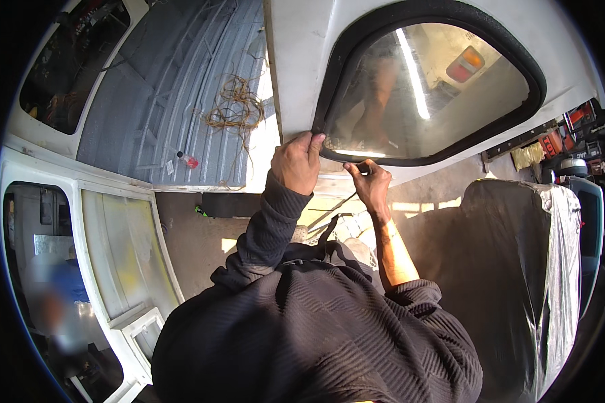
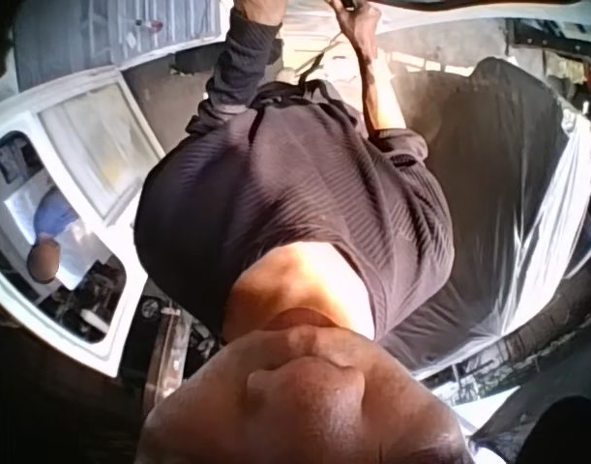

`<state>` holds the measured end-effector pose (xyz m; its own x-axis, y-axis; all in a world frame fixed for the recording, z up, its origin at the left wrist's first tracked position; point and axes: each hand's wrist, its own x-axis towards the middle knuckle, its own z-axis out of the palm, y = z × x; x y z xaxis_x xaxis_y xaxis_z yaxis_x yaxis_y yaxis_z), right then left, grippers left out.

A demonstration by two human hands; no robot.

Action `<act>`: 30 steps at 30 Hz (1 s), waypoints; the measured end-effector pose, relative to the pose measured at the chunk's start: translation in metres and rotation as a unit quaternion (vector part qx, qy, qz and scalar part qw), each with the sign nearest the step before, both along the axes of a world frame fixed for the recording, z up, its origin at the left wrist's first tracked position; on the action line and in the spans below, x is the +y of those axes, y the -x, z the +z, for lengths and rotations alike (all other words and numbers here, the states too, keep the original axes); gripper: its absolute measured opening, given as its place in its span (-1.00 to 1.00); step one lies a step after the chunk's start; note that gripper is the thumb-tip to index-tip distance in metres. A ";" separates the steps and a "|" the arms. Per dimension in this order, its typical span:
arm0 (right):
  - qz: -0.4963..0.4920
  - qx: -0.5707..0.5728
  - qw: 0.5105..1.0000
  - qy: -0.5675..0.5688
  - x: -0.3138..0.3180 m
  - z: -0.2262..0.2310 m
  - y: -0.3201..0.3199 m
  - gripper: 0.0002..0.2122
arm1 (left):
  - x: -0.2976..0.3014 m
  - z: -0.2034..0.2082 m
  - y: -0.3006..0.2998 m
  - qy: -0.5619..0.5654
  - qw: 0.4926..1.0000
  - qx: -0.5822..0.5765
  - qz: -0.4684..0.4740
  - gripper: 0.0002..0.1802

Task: The person installs a black rubber weather seal around the window of a white vehicle door. They press the seal into the channel along the entire perimeter by hand, adjusting and seating it progressively.

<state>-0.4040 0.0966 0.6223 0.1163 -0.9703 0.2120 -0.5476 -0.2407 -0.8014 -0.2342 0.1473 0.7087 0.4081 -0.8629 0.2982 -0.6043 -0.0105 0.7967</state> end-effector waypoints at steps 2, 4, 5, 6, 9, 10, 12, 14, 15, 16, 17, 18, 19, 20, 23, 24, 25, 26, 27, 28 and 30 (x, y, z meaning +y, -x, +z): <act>-0.012 -0.007 1.000 -0.018 0.001 0.002 -0.002 -0.69 | 0.001 -0.006 -0.006 -0.017 0.999 -0.030 -0.010 -0.66; -0.023 -0.025 0.999 -0.027 0.003 0.000 -0.003 -0.69 | 0.002 -0.010 -0.008 -0.026 0.998 -0.054 -0.010 -0.66; -0.036 -0.012 0.998 -0.057 0.004 0.005 -0.004 -0.68 | 0.002 -0.011 -0.006 -0.026 0.998 -0.063 -0.005 -0.67; -0.034 -0.022 0.998 -0.045 0.004 0.002 -0.005 -0.69 | 0.003 -0.011 -0.004 -0.027 0.997 -0.072 0.000 -0.67; -0.039 -0.030 0.998 -0.027 0.003 -0.001 -0.007 -0.70 | 0.003 -0.003 0.001 -0.060 0.993 -0.097 0.028 -0.67; -0.037 -0.027 0.999 -0.018 0.003 -0.001 -0.007 -0.70 | 0.006 -0.004 0.001 -0.072 0.992 -0.096 0.033 -0.66; -0.033 -0.020 0.999 -0.001 0.002 -0.001 -0.007 -0.69 | 0.004 -0.010 0.004 -0.049 0.994 -0.086 0.044 -0.64; -0.035 -0.023 0.999 -0.005 0.004 0.001 -0.006 -0.68 | 0.002 -0.010 0.003 -0.051 0.997 -0.059 0.031 -0.62; -0.043 -0.030 0.999 0.002 0.006 -0.002 -0.008 -0.68 | 0.003 -0.013 -0.001 -0.060 0.998 -0.034 0.013 -0.60; -0.050 -0.035 0.998 0.012 0.008 -0.004 -0.008 -0.67 | 0.002 -0.021 -0.001 -0.055 0.998 -0.011 0.012 -0.59; -0.058 -0.033 0.998 -0.003 0.011 0.000 -0.010 -0.67 | 0.001 -0.034 0.000 -0.050 0.999 0.009 0.013 -0.58; -0.064 -0.037 0.997 0.002 0.013 0.001 -0.011 -0.68 | 0.001 -0.049 0.002 -0.044 0.998 0.030 0.015 -0.57; -0.066 -0.036 0.997 -0.010 0.015 0.001 -0.011 -0.68 | 0.002 -0.064 0.008 -0.008 0.999 0.044 0.004 -0.63; -0.067 -0.036 0.997 -0.020 0.014 0.001 -0.011 -0.67 | 0.005 -0.080 0.015 -0.030 0.995 0.095 -0.025 -0.71; -0.058 -0.055 0.997 -0.014 0.013 -0.009 -0.012 -0.70 | 0.003 -0.111 0.036 -0.108 0.960 0.250 -0.064 -0.74; -0.050 -0.054 0.997 -0.013 0.012 -0.012 -0.010 -0.71 | -0.001 -0.118 0.044 -0.080 0.957 0.273 -0.063 -0.74; -0.032 -0.062 0.998 -0.011 0.011 -0.013 -0.009 -0.73 | -0.006 -0.121 0.050 -0.049 0.953 0.292 -0.061 -0.75; -0.012 -0.069 0.997 -0.009 0.008 -0.014 -0.005 -0.74 | -0.009 -0.124 0.055 -0.018 0.949 0.310 -0.057 -0.75; 0.009 -0.077 0.997 -0.006 0.005 -0.015 -0.001 -0.75 | -0.010 -0.128 0.059 -0.029 0.953 0.298 -0.049 -0.75; 0.029 -0.072 0.997 -0.013 0.001 -0.017 0.003 -0.76 | -0.012 -0.132 0.060 -0.026 0.951 0.305 -0.039 -0.76; 0.072 -0.063 0.995 -0.024 -0.005 -0.023 0.018 -0.77 | -0.016 -0.139 0.063 -0.020 0.947 0.321 -0.020 -0.76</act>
<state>-0.4216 0.0917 0.5994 0.2302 -0.9548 0.1880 -0.4051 -0.2696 -0.8736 -0.2971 0.1312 0.5692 0.4617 -0.8864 -0.0325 0.0030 -0.0351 0.9994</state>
